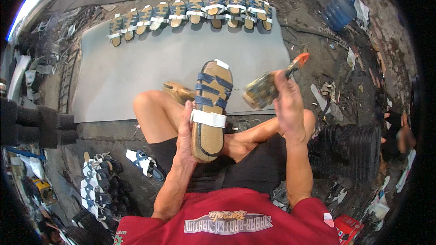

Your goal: The person sits on the floor and applies glue to the soles of several sandals using a brush. They pick up each sandal, apply glue to the sole, and place it back in a row.

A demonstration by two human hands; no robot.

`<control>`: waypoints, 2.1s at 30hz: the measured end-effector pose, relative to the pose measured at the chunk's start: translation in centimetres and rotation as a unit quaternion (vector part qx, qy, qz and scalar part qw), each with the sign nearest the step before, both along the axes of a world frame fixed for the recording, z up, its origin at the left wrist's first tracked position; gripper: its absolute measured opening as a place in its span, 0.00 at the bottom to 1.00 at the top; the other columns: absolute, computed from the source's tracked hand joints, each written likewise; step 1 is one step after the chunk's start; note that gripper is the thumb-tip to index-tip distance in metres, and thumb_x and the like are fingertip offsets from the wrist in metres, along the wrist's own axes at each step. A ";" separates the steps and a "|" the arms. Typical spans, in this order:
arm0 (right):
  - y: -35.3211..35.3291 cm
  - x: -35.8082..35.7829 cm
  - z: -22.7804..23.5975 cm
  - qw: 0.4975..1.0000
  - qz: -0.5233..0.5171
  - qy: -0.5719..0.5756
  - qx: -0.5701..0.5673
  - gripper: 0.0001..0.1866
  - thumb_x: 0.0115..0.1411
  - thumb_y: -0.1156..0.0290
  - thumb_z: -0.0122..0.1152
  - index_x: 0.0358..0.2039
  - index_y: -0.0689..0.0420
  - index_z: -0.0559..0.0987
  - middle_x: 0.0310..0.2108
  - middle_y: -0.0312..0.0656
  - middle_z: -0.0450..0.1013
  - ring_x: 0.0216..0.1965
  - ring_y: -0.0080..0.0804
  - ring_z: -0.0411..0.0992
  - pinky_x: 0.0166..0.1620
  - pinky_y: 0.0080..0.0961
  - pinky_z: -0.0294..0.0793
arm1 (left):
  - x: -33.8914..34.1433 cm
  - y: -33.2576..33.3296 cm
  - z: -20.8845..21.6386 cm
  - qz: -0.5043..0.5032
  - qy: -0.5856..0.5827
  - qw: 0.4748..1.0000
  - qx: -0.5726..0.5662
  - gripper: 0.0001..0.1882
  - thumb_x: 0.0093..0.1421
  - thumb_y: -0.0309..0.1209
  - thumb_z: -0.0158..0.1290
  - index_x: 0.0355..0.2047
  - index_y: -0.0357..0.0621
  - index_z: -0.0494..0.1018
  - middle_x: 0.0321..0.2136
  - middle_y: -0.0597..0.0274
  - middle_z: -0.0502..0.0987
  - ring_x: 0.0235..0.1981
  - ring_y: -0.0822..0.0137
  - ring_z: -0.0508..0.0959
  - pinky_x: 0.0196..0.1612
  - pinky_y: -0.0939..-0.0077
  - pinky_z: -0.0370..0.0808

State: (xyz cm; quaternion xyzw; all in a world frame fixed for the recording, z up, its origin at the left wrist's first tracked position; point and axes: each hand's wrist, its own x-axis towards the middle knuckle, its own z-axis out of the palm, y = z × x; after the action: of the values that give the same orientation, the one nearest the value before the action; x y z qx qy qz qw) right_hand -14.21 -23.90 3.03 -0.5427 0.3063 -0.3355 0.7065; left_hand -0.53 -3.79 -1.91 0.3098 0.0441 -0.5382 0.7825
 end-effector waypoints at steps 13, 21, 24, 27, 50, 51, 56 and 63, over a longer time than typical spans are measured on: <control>4.0 1.1 2.2 0.842 0.122 0.028 -0.524 0.15 0.65 0.60 0.69 0.39 0.61 0.83 0.33 0.39 0.81 0.32 0.31 0.76 0.37 0.29 0.73 | 0.2 0.4 0.4 -0.006 -0.056 0.998 -0.007 0.35 0.70 0.46 0.49 0.71 0.43 0.55 0.60 0.54 0.70 0.60 0.62 0.73 0.64 0.63 0.72; 5.3 2.3 2.5 0.907 0.115 0.000 -0.404 0.16 0.66 0.61 0.68 0.40 0.63 0.84 0.34 0.41 0.81 0.33 0.29 0.77 0.38 0.25 0.74 | -0.2 0.1 2.0 -0.002 -0.129 0.991 -0.032 0.35 0.69 0.47 0.49 0.71 0.43 0.55 0.60 0.53 0.70 0.61 0.63 0.72 0.64 0.65 0.71; 6.2 4.2 3.2 0.909 0.137 -0.048 -0.390 0.14 0.67 0.63 0.67 0.41 0.63 0.84 0.39 0.42 0.82 0.37 0.30 0.78 0.39 0.27 0.75 | -0.5 0.1 1.1 0.011 -0.163 0.986 0.040 0.35 0.69 0.47 0.50 0.70 0.43 0.57 0.60 0.54 0.70 0.62 0.64 0.72 0.64 0.66 0.70; 5.8 3.6 1.2 0.910 0.101 -0.038 -0.401 0.12 0.65 0.63 0.68 0.39 0.60 0.84 0.39 0.43 0.82 0.38 0.37 0.79 0.42 0.34 0.76 | 0.1 0.3 1.4 0.024 -0.120 0.992 0.013 0.33 0.69 0.47 0.49 0.68 0.43 0.60 0.59 0.56 0.71 0.60 0.65 0.73 0.63 0.67 0.71; 4.7 4.9 2.1 0.840 0.134 -0.030 -0.525 0.09 0.62 0.61 0.71 0.35 0.53 0.84 0.38 0.40 0.82 0.34 0.37 0.77 0.41 0.34 0.70 | 0.6 3.3 1.8 0.116 -0.085 0.989 0.034 0.30 0.69 0.55 0.46 0.56 0.41 0.70 0.43 0.57 0.81 0.39 0.65 0.83 0.42 0.70 0.84; 3.4 3.8 1.9 0.829 0.142 0.004 -0.541 0.10 0.63 0.61 0.71 0.35 0.53 0.84 0.37 0.40 0.82 0.34 0.36 0.78 0.40 0.34 0.71 | 1.0 3.7 1.8 0.121 -0.090 0.988 0.022 0.30 0.69 0.55 0.46 0.56 0.41 0.70 0.43 0.58 0.81 0.38 0.65 0.83 0.42 0.70 0.84; 4.4 3.6 5.0 0.904 0.136 -0.032 -0.405 0.14 0.67 0.58 0.67 0.38 0.57 0.83 0.35 0.37 0.82 0.34 0.29 0.76 0.39 0.32 0.72 | 0.9 3.3 1.4 0.104 -0.135 0.985 0.022 0.30 0.69 0.54 0.47 0.58 0.42 0.70 0.46 0.58 0.80 0.42 0.65 0.83 0.45 0.70 0.83; 3.0 2.4 2.4 0.821 0.256 0.163 -0.484 0.12 0.65 0.62 0.69 0.39 0.59 0.84 0.36 0.41 0.82 0.34 0.35 0.78 0.41 0.34 0.73 | 2.6 3.6 2.2 0.150 -0.156 0.976 0.017 0.30 0.71 0.55 0.40 0.54 0.42 0.72 0.42 0.56 0.82 0.35 0.64 0.82 0.36 0.71 0.82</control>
State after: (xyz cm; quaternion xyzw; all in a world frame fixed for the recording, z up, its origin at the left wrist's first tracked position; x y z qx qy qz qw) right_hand -11.76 -20.86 5.48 -0.9205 0.0649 -0.1549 0.3529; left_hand 2.04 -0.22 0.33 0.3934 -0.0236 -0.3589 0.8461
